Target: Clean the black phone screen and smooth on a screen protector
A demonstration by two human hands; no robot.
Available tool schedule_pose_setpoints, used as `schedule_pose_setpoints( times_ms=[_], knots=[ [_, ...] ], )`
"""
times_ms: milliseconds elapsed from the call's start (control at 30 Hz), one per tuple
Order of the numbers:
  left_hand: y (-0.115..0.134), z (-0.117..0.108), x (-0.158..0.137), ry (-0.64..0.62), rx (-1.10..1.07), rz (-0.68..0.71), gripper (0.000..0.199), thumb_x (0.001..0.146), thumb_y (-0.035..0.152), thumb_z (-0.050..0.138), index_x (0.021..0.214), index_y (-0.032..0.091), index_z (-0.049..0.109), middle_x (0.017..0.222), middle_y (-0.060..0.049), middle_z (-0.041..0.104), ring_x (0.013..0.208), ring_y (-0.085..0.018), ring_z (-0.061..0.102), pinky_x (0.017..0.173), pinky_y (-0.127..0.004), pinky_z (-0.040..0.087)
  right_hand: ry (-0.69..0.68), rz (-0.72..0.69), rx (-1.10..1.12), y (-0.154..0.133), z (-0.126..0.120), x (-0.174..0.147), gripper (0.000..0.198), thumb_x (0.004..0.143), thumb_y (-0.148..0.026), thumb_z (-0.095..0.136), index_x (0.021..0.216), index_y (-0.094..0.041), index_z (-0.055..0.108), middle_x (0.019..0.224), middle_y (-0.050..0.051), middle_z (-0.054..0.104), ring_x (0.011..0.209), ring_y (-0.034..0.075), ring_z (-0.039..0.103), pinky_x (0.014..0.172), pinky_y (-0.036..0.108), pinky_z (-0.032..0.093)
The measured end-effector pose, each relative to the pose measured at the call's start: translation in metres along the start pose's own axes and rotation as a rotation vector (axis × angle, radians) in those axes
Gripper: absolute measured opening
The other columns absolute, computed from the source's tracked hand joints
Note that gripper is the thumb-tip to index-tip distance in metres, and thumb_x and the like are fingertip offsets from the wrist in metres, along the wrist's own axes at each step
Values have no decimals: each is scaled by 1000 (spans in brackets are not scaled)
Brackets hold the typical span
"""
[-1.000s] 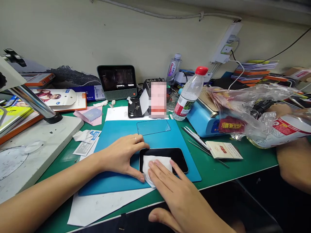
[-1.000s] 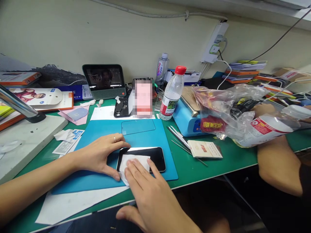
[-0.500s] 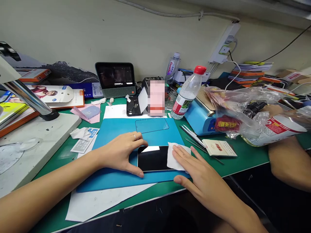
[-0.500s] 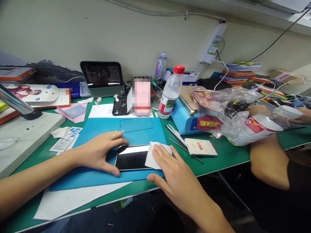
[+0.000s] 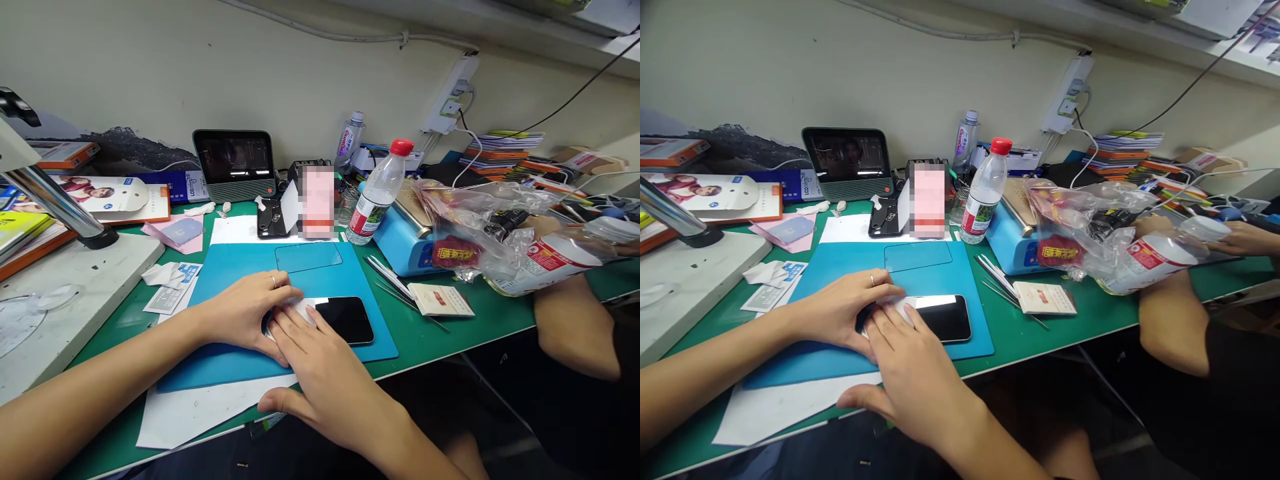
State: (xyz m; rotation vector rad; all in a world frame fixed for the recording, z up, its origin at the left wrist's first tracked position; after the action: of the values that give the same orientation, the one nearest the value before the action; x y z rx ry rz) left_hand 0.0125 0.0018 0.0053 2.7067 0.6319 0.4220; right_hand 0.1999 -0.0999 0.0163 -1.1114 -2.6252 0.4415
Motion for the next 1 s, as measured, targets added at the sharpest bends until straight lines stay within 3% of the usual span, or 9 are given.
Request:
schedule_pose_setpoints(
  times_ms=[233,467,567,667,833,933,1000],
  knots=[
    [-1,-1,-2,-31,4,-23,91,74,83,70,136,18,58,109,-11,61,93,-27,62,78,-36,48,-45,27,-93,9,-8,-42,73,100,-60,53,155,-12,46,163,12,43,155,27,34,129,51,23],
    [1,-2,0,-55,-2,-63,85,77,81,69,135,18,60,108,-9,60,93,-26,62,78,-36,47,2,157,-148,48,-28,-85,71,103,-51,55,163,-22,32,164,12,39,152,30,37,125,60,28],
    [2,-2,1,-42,-6,-57,81,77,78,71,132,19,61,107,-8,61,91,-25,62,77,-36,47,-14,228,-115,67,-39,-77,67,104,-49,52,163,-25,30,165,10,36,154,30,34,125,63,28],
    [2,-2,1,-20,-1,-46,78,78,76,71,130,20,61,105,-7,61,89,-25,63,76,-35,47,4,243,-36,78,-44,-65,53,106,-41,49,157,-27,43,162,7,43,151,28,39,124,58,33],
    [1,-3,0,-3,-1,-26,80,78,82,67,128,19,62,106,-9,61,91,-26,62,77,-36,46,281,247,50,82,-40,-61,35,105,-29,51,131,-23,73,141,5,67,133,27,63,114,47,51],
    [0,-3,-1,-5,-6,-32,80,84,84,58,129,18,61,105,-10,62,91,-27,63,78,-37,46,395,313,90,81,-45,-49,29,103,-32,54,118,-24,78,122,5,79,114,26,75,103,44,60],
    [-1,-3,-2,30,-7,-53,76,92,79,50,135,18,55,109,-11,62,94,-28,63,80,-38,47,394,326,167,76,-51,-30,27,103,-35,56,112,-25,79,114,4,81,107,25,77,96,40,62]
  ],
)
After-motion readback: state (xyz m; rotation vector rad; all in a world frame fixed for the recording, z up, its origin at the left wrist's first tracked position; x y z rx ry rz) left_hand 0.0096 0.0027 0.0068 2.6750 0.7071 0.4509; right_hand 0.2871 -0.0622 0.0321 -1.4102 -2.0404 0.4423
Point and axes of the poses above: each hand's wrist, its own x-axis towards the middle knuckle, its own z-axis out of the palm, y = z × x, the point moved 1 cm from there along x, towards the middle knuckle
